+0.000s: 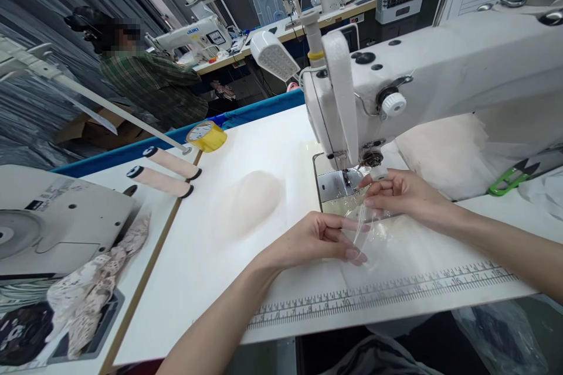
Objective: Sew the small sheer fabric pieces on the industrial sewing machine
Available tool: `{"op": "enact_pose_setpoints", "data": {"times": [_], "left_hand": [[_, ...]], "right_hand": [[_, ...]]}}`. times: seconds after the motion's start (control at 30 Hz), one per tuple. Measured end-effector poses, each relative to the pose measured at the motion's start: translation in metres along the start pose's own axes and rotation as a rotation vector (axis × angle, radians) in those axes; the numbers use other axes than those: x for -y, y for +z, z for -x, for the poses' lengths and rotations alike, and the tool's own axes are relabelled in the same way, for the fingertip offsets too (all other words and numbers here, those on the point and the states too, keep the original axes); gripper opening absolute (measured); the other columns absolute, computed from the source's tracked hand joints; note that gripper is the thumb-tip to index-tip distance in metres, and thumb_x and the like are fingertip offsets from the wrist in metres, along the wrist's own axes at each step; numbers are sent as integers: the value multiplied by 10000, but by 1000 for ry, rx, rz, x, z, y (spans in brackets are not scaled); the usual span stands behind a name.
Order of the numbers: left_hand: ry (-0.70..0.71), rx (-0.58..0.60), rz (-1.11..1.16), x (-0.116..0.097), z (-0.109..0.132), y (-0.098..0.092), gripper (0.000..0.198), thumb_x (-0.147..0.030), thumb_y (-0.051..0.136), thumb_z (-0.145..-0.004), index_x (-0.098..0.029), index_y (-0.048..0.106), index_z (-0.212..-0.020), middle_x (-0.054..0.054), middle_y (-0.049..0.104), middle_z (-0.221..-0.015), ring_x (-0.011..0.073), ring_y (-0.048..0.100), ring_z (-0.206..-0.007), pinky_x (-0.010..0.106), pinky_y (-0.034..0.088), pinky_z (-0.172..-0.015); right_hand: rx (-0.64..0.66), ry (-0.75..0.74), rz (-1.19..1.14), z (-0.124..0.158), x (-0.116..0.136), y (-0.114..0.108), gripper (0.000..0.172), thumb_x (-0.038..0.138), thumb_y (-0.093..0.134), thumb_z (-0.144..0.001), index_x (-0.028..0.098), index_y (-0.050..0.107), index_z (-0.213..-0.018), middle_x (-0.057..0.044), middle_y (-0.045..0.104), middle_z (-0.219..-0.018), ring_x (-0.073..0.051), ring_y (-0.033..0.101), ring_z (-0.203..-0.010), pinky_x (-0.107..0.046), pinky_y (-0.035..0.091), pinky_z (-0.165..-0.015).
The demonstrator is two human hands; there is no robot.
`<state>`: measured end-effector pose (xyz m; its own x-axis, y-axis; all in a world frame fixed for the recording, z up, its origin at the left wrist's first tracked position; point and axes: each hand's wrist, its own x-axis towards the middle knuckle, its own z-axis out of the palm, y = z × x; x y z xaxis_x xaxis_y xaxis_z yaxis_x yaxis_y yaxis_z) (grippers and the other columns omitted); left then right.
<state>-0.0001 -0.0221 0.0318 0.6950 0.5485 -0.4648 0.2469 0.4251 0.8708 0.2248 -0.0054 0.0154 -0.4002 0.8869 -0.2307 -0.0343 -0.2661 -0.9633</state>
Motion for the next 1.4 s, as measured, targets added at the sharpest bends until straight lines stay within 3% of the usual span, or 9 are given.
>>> {"op": "enact_pose_setpoints", "data": {"times": [0.33,0.6,1.0,1.23,1.4], "left_hand": [[8,-15,24,2,0,1,218,-228,747,-748,-141,699,-941,78,749,-877,190,712,-856,280,545,-813],[23,-19,29,0,0,1,141,-207,748,-741,-130,689,-844,66,747,-835,177,712,-844,254,543,-784],[11,-39,-15,-2,-1,2,136,-207,737,-740,-136,659,-827,53,734,-798,165,707,-801,255,536,-760],[39,-32,-30,-2,0,2,177,-165,703,-763,-150,627,-922,44,716,-768,142,681,-750,243,512,-718],[121,-192,-97,-5,3,-6,118,-207,630,-809,-141,648,-905,25,671,-721,130,625,-693,248,483,-699]], "right_hand": [[-31,5,54,1,3,0,318,364,778,-679,194,614,-892,14,660,-769,-116,620,-613,-302,517,-692],[-44,-17,54,0,3,1,301,364,775,-673,195,605,-855,14,654,-797,-108,605,-604,-292,512,-660],[-48,-8,35,1,4,1,301,354,795,-635,203,610,-818,15,652,-789,-118,606,-611,-306,515,-672],[-49,-19,66,1,3,-1,314,392,782,-655,195,626,-844,-22,681,-875,-117,606,-606,-303,516,-663],[-66,-7,22,0,1,-2,396,373,813,-606,196,637,-913,-17,684,-829,-152,634,-674,-322,540,-699]]}}
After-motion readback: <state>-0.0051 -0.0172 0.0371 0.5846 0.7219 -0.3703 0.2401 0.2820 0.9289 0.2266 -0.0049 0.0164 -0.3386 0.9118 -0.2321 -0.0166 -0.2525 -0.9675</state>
